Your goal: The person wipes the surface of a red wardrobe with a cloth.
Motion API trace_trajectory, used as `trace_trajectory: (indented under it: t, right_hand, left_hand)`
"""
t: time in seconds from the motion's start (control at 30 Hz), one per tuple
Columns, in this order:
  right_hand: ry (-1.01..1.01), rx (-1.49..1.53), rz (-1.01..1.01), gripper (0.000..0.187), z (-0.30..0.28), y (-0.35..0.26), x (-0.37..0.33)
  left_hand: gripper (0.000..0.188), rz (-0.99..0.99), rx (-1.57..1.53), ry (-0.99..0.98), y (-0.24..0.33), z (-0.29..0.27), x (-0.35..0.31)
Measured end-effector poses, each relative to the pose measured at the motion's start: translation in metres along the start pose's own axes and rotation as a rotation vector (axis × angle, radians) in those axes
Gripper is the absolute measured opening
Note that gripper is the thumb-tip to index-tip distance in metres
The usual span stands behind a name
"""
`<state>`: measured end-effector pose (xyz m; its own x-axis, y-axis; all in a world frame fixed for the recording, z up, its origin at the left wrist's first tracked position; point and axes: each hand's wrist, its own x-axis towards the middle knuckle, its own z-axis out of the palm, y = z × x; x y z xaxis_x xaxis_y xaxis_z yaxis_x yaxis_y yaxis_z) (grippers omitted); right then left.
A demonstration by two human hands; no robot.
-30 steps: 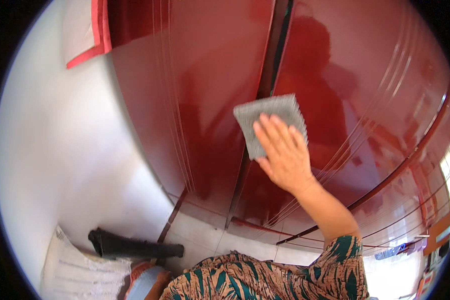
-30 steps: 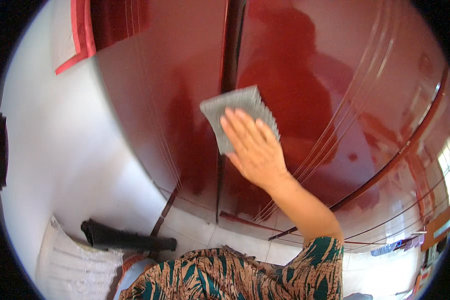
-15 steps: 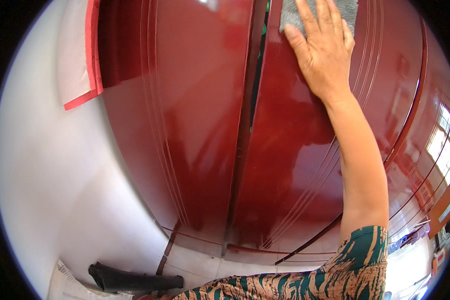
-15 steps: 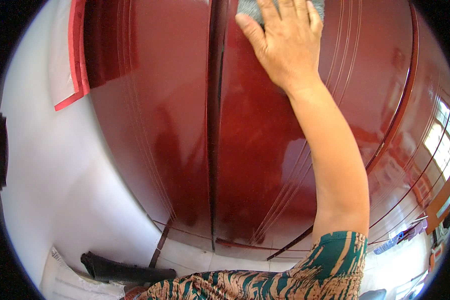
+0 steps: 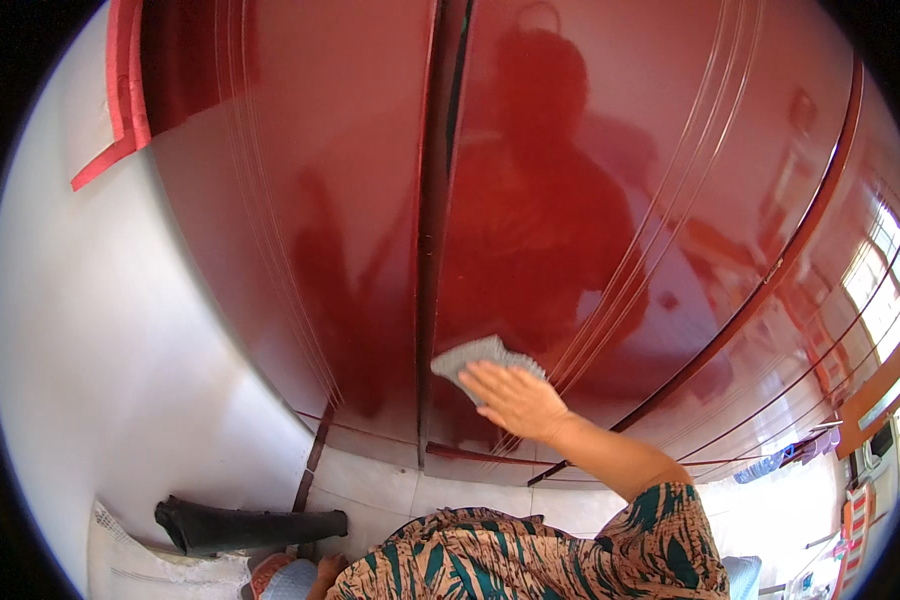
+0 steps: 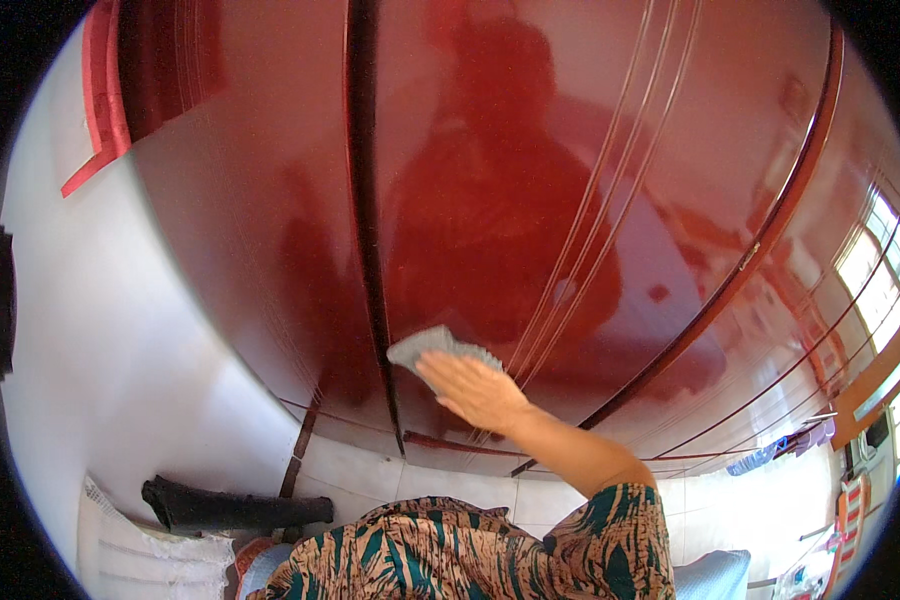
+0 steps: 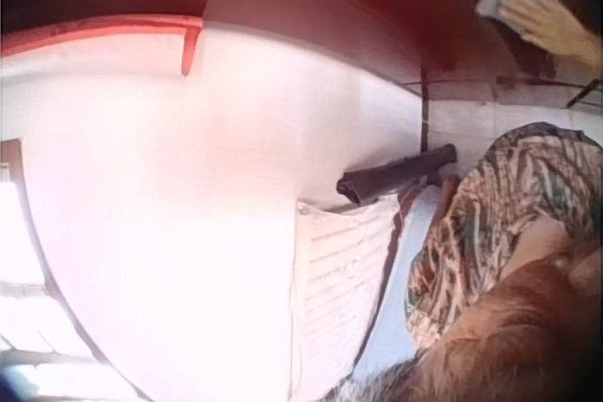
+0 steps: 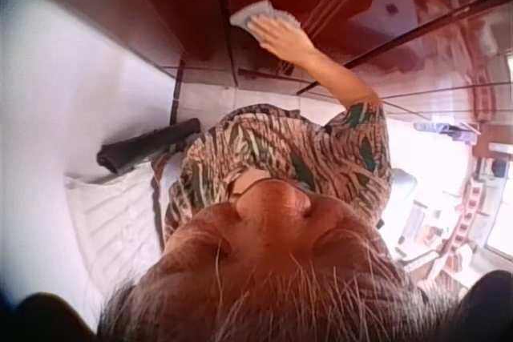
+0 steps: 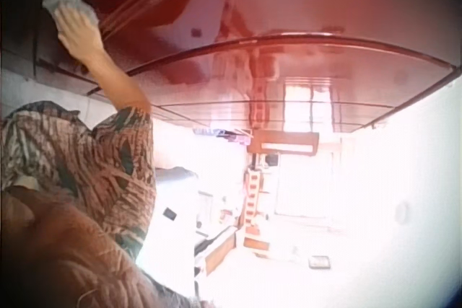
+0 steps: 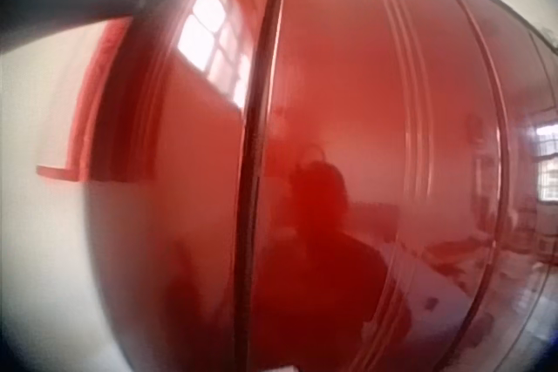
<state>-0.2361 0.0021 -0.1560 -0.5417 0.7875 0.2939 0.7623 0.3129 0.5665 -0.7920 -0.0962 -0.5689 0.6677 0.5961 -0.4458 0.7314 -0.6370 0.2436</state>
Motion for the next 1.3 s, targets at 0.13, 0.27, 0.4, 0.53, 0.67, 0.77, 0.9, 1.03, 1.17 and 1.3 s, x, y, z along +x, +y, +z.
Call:
trace_trajectory:
  t: [0.13,0.27,0.4,0.53,0.67,0.77,0.9,1.03,1.17,1.3]
  right_hand:
    - [-0.228,0.216,-0.082,0.061,0.030,-0.021,-0.063]
    - [-0.076,0.166,-0.050,0.060,0.007,0.009,-0.060]
    - [0.175,-0.014,0.176,0.061,-0.078,0.086,-0.016]
    - [0.426,-0.148,0.329,0.060,-0.173,0.174,0.031]
    - [0.651,-0.307,0.453,0.059,-0.248,0.238,0.074]
    - [0.847,-0.436,0.519,0.057,-0.283,0.278,0.098]
    - [1.012,-0.529,0.614,0.059,-0.296,0.308,0.139]
    - [1.069,-0.560,0.523,0.058,-0.314,0.304,0.179]
    - [1.033,-0.490,0.383,0.059,-0.319,0.289,0.216]
    - [0.943,-0.478,0.331,0.059,-0.332,0.296,0.226]
  left_hand:
    - [0.017,-0.119,-0.108,-0.066,0.002,0.009,0.000]
    - [0.017,-0.161,-0.136,-0.068,-0.001,0.001,0.017]
    - [0.018,-0.181,-0.151,-0.024,-0.002,-0.023,0.052]
    - [0.018,-0.196,-0.167,0.029,-0.007,-0.057,0.085]
    - [0.018,-0.201,-0.181,0.075,-0.008,-0.089,0.109]
    - [0.018,-0.196,-0.193,0.108,-0.007,-0.111,0.127]
    - [0.019,-0.209,-0.205,0.130,-0.011,-0.128,0.134]
    - [0.019,-0.184,-0.210,0.152,-0.007,-0.146,0.153]
    - [0.020,-0.193,-0.217,0.170,-0.003,-0.154,0.156]
    - [0.020,-0.209,-0.227,0.187,0.000,-0.160,0.160]
